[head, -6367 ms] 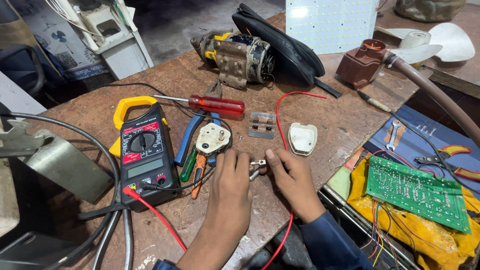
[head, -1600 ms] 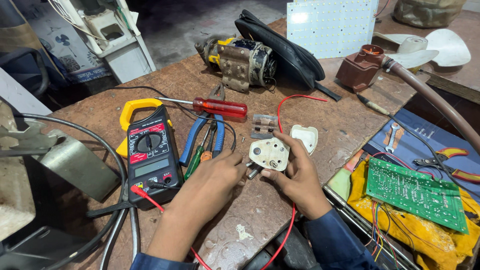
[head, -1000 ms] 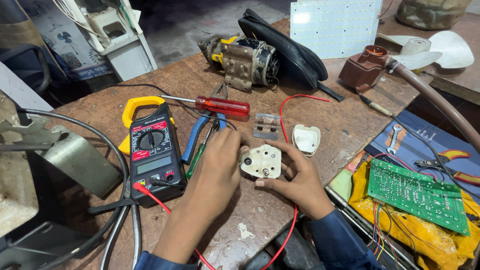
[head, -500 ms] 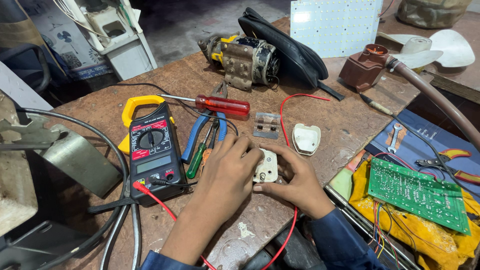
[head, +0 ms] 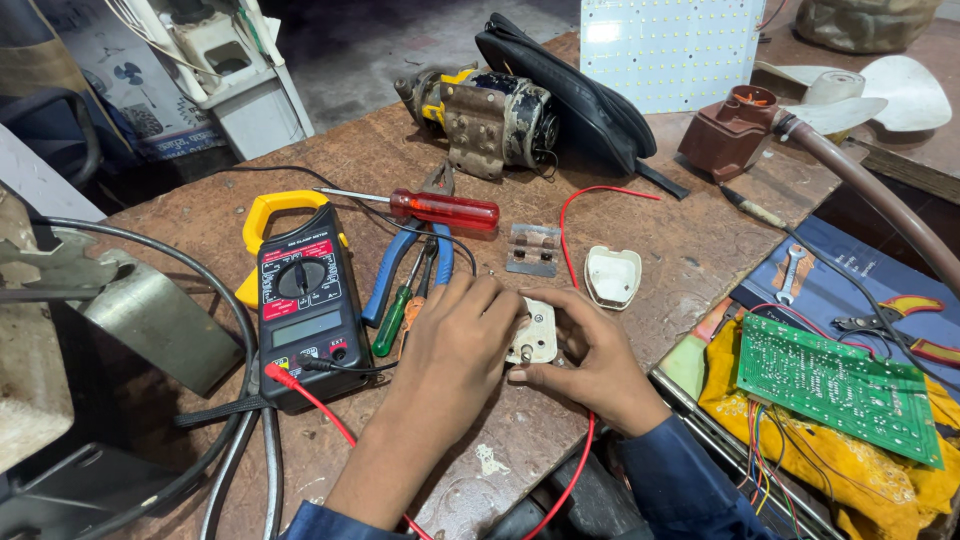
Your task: The person uses a screwdriver to unscrew and open a white plastic switch housing on a workbench, removing small screws and internal metal parts and setting them on the bench. They handle the housing parts, reposition them, and later use a small brush on the housing while a multimeter with red test lead sits nearby.
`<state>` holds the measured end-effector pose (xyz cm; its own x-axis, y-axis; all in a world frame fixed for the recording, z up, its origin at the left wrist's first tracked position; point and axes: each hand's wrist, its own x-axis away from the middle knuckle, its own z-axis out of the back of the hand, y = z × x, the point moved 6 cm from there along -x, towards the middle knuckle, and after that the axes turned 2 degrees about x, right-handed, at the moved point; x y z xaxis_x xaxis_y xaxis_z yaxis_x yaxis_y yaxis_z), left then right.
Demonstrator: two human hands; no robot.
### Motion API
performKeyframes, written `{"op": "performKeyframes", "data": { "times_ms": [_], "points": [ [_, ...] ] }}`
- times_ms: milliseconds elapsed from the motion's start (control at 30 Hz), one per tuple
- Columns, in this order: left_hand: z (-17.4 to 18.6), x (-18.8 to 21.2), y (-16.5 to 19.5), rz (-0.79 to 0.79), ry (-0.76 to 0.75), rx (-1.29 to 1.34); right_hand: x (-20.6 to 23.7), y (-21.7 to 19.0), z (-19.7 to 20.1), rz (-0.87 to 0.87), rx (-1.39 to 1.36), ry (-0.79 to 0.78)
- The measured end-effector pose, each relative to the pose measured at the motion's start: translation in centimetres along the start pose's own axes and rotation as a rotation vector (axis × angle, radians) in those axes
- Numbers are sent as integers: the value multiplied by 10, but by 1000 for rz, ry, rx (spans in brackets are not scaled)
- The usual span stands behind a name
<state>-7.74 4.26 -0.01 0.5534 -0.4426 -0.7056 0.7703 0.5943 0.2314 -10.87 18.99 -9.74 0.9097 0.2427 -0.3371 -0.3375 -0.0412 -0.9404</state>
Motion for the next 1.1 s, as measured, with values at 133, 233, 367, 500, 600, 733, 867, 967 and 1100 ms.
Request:
{"op": "performKeyframes", "data": {
  "times_ms": [133, 233, 367, 500, 600, 733, 867, 967, 1100],
  "points": [
    [0, 0, -1, 20, 7, -7, -1, 1, 0, -3, -14, -13],
    [0, 0, -2, 16, -1, -14, -2, 2, -1, -6, -25, -8],
    [2, 1, -3, 33, -41, -33, 0, 4, -1, -48, -90, 1],
    [3, 1, 0, -1, -60, -30, 0, 2, 0, -55, -92, 14],
    [5, 2, 2, -56, -72, -91, 1, 0, -1, -85, -141, 16],
    [4, 1, 3, -98, -116, -87, 0, -4, -2, -72, -160, 16],
    [7, 0, 3, -97, -113, -94, 0, -4, 0, -86, -160, 46],
    [12, -1, 2, -105, -67, -124, 0, -3, 2, -91, -187, 80],
    [19, -3, -3, -35, -1, -151, 0, 1, 5, -109, -196, 106]
  ]
}}
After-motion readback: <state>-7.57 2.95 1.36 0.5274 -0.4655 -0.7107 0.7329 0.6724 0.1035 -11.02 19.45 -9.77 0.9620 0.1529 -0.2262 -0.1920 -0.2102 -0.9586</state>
